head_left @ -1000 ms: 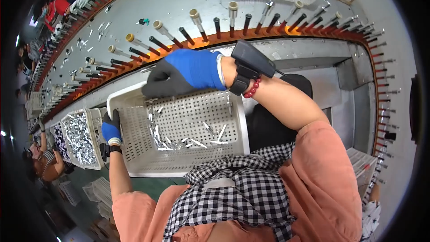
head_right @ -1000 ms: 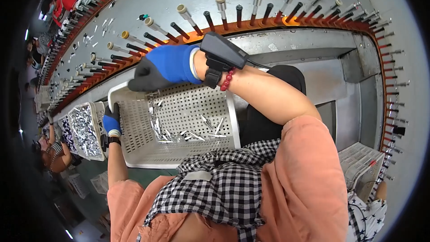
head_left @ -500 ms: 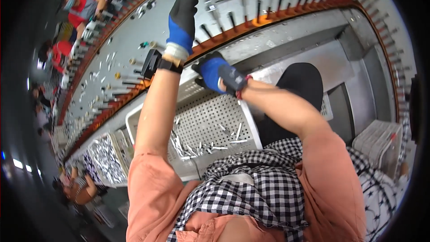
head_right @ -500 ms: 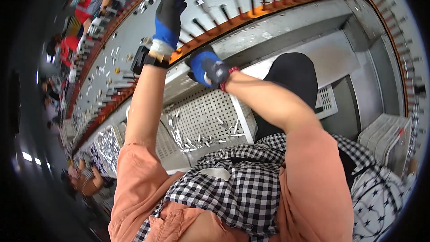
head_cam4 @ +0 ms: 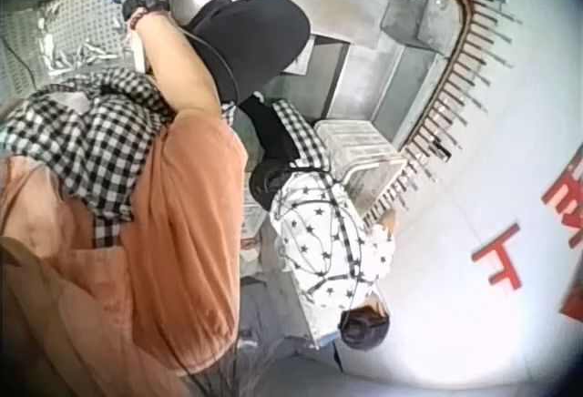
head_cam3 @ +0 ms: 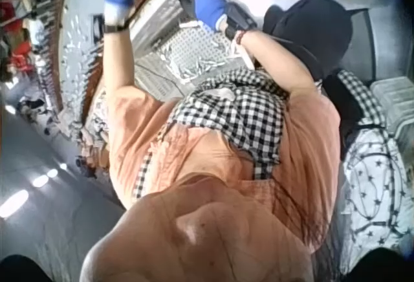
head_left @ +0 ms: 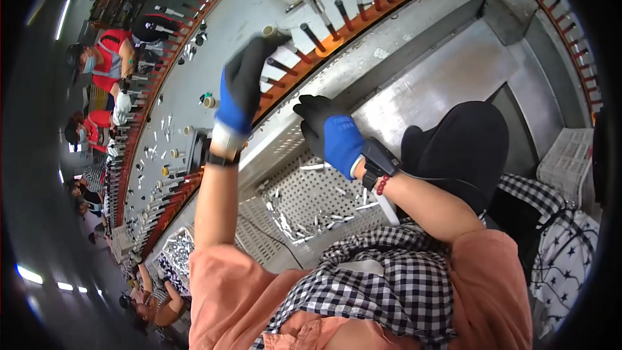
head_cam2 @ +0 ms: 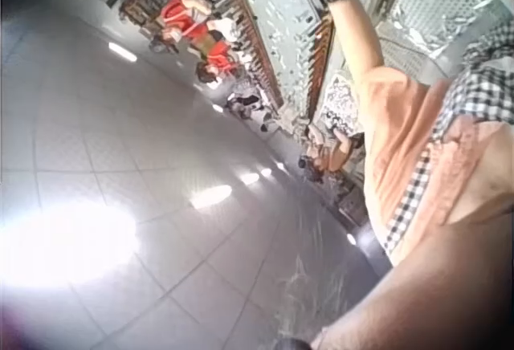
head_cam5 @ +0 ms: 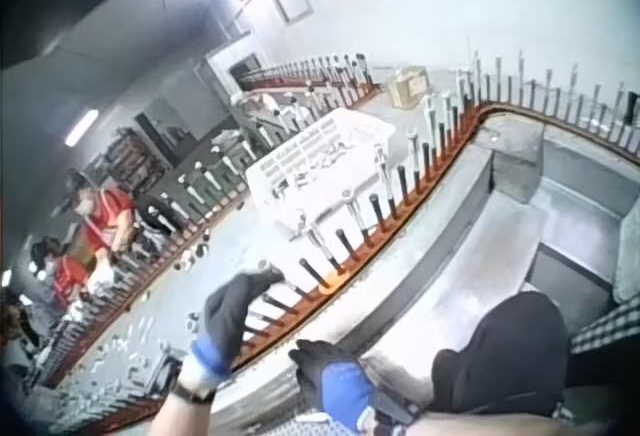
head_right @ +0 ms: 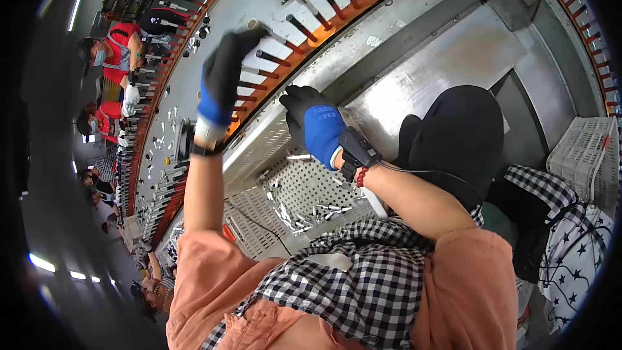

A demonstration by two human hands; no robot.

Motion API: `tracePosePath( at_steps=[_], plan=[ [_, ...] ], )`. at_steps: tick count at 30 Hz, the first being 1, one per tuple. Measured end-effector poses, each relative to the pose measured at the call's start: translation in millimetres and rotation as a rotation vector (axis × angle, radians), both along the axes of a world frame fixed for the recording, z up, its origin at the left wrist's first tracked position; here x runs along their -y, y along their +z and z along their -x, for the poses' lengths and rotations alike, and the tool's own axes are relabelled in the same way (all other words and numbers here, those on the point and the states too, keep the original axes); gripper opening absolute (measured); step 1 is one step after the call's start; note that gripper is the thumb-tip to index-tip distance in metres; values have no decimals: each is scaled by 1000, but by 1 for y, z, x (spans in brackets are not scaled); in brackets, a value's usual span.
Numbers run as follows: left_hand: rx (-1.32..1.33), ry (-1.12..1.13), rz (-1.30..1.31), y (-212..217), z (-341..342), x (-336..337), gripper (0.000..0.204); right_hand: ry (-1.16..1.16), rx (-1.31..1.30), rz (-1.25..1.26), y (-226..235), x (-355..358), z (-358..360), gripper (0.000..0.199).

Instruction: The person picks up small metal components by hand from a plastic basket and places them onto a rotating conveyor belt.

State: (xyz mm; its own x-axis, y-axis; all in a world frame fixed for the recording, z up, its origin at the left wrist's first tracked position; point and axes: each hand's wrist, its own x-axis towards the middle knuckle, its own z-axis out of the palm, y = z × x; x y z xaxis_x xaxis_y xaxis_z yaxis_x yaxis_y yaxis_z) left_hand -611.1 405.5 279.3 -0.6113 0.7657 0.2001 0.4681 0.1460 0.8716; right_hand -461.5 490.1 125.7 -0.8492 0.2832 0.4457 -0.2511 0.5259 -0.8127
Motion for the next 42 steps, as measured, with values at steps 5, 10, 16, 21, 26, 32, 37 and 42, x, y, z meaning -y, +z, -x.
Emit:
tracePosePath(
  at_steps=[5, 10, 16, 21, 26, 32, 37, 42],
  plan=[
    [317, 455, -387, -53, 93, -76, 55, 95, -15, -84, 6, 26, 8, 39],
    [115, 346, -241, -33, 38, -70, 54, 53, 22, -52, 6, 12, -5, 38],
    [-77, -185, 324, 2, -30, 11, 36, -1, -31, 170, -20, 13, 2, 44],
    [323, 130, -365, -1, 59, -91, 55, 76, 191, -229, 18, -1, -4, 41],
    [438, -17, -227, -51, 142, -128, 52, 27, 45, -225, 14, 23, 1, 36],
    [96, 130, -112, -8, 4, -86, 48, 1, 107, -141, 9, 10, -4, 32],
    [50, -451, 674, 26, -30, -2, 29, 129, -63, 343, -6, 16, 2, 29],
    [372, -59, -18, 12, 7, -45, 45, -48, 14, -257, 8, 8, -2, 41]
  ],
)
